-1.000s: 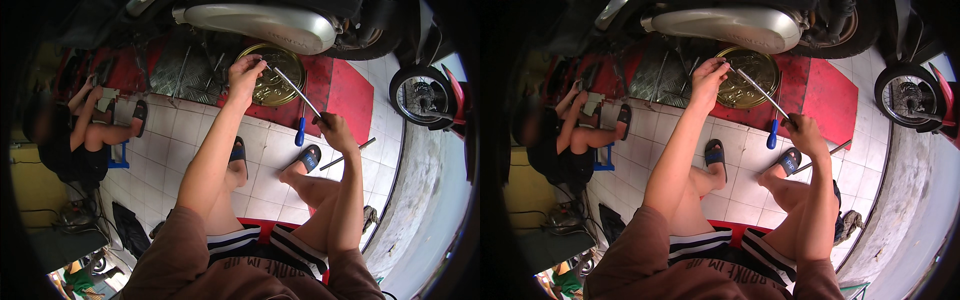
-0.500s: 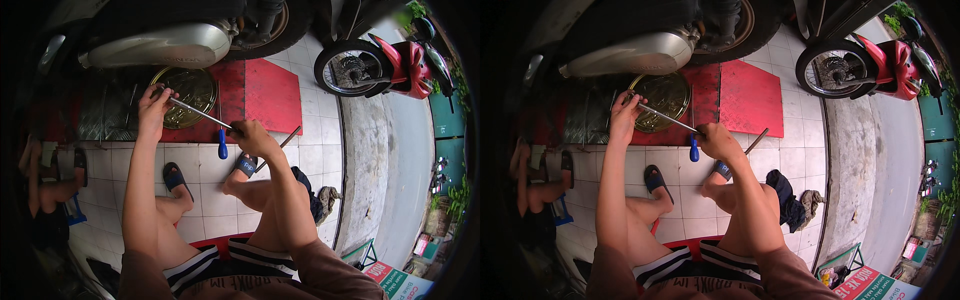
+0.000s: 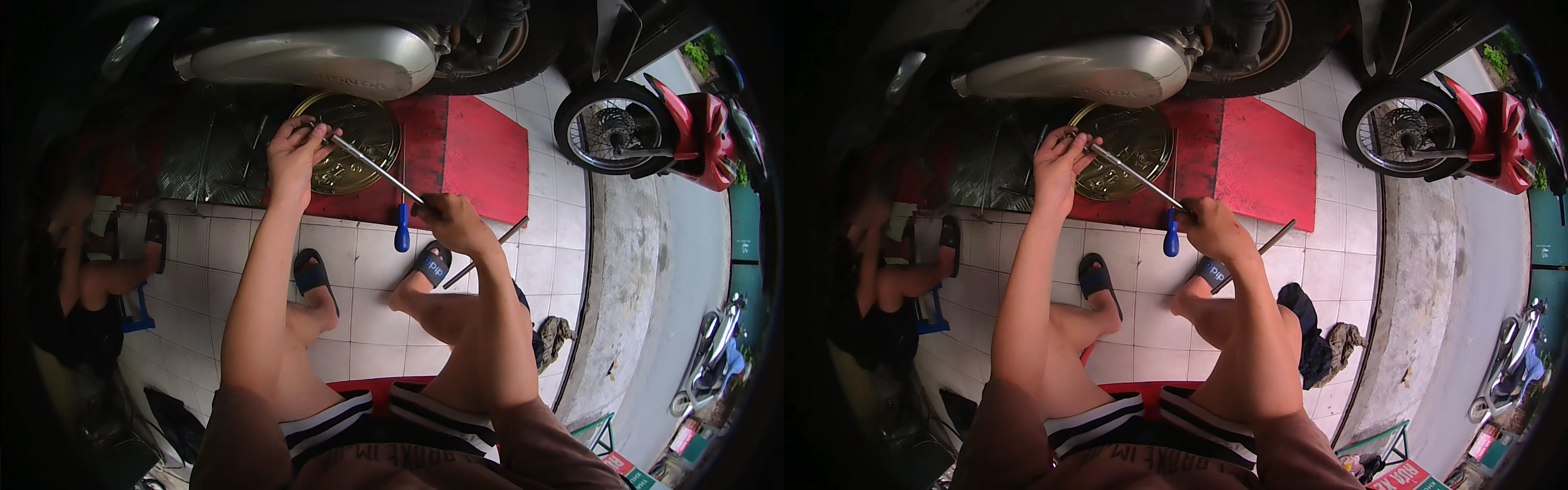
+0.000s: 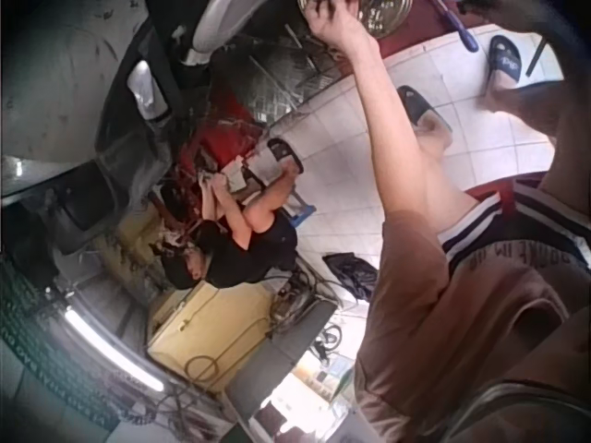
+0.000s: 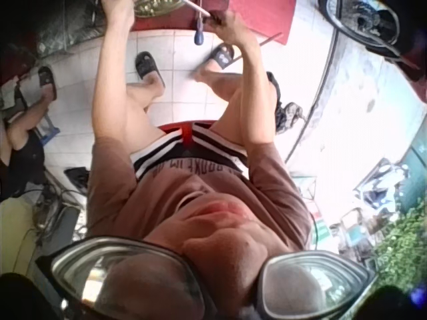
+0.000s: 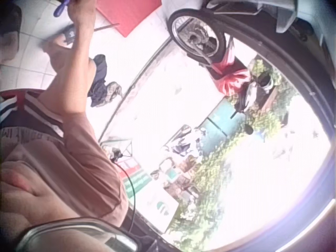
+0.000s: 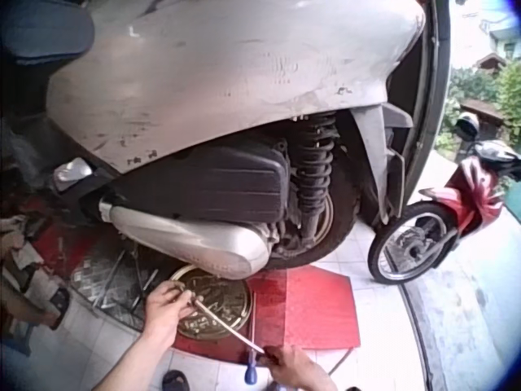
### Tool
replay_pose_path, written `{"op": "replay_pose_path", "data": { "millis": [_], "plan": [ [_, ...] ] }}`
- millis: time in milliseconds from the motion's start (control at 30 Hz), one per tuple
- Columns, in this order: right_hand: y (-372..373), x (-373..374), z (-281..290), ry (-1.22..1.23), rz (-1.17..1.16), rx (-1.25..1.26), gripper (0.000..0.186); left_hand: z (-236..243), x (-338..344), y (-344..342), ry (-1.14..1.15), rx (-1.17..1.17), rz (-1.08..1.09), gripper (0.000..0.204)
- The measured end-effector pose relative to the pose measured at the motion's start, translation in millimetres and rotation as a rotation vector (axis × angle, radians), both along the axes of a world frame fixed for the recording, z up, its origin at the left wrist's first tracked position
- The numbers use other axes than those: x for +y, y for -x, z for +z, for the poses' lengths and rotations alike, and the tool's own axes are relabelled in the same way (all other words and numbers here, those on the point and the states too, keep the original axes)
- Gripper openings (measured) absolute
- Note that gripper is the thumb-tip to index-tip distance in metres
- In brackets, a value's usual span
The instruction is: The person uses a T-handle wrench and a screwdriver to work on the underside of a white motorcycle. They repeatedly tighten and loosen bolts on the engine area while sitting on a small stool in a workshop.
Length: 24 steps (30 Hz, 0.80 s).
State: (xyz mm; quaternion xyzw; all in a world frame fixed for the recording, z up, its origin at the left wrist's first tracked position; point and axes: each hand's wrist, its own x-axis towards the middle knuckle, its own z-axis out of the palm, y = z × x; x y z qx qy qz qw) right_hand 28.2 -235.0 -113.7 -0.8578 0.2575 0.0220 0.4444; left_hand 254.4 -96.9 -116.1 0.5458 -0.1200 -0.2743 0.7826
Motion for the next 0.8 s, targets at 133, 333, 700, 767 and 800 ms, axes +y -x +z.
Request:
{"op": "replay_pose_path", "data": {
  "millis": [133, 333, 700, 767, 800],
  "plan": [
    [-0.1, 1.0, 3.8, 0.004, 0.020, 0.021, 0.017, 3.8, -1.2, 0.6, -0.034, -0.033, 0.010, 0.016],
    [-1.6, 1.1, 2.4, -0.006, 0.051, 0.052, 0.018, 4.8, -1.1, 2.8, -0.032, -0.004, -0.006, 0.015],
    [-3.1, 4.3, 5.4, 0.007, 0.062, 0.064, 0.018, -2.0, -0.9, 0.8, 0.153, 0.231, -0.075, 0.005],
    [-3.8, 5.0, 3.7, -0.001, 0.050, 0.042, 0.017, -2.3, -1.2, 1.4, 0.152, 0.204, -0.067, 0.005],
    [-4.0, 5.2, 4.9, 0.008, 0.044, 0.029, 0.017, -2.1, -2.4, 2.9, 0.158, 0.195, -0.064, 0.006]
  ]
}}
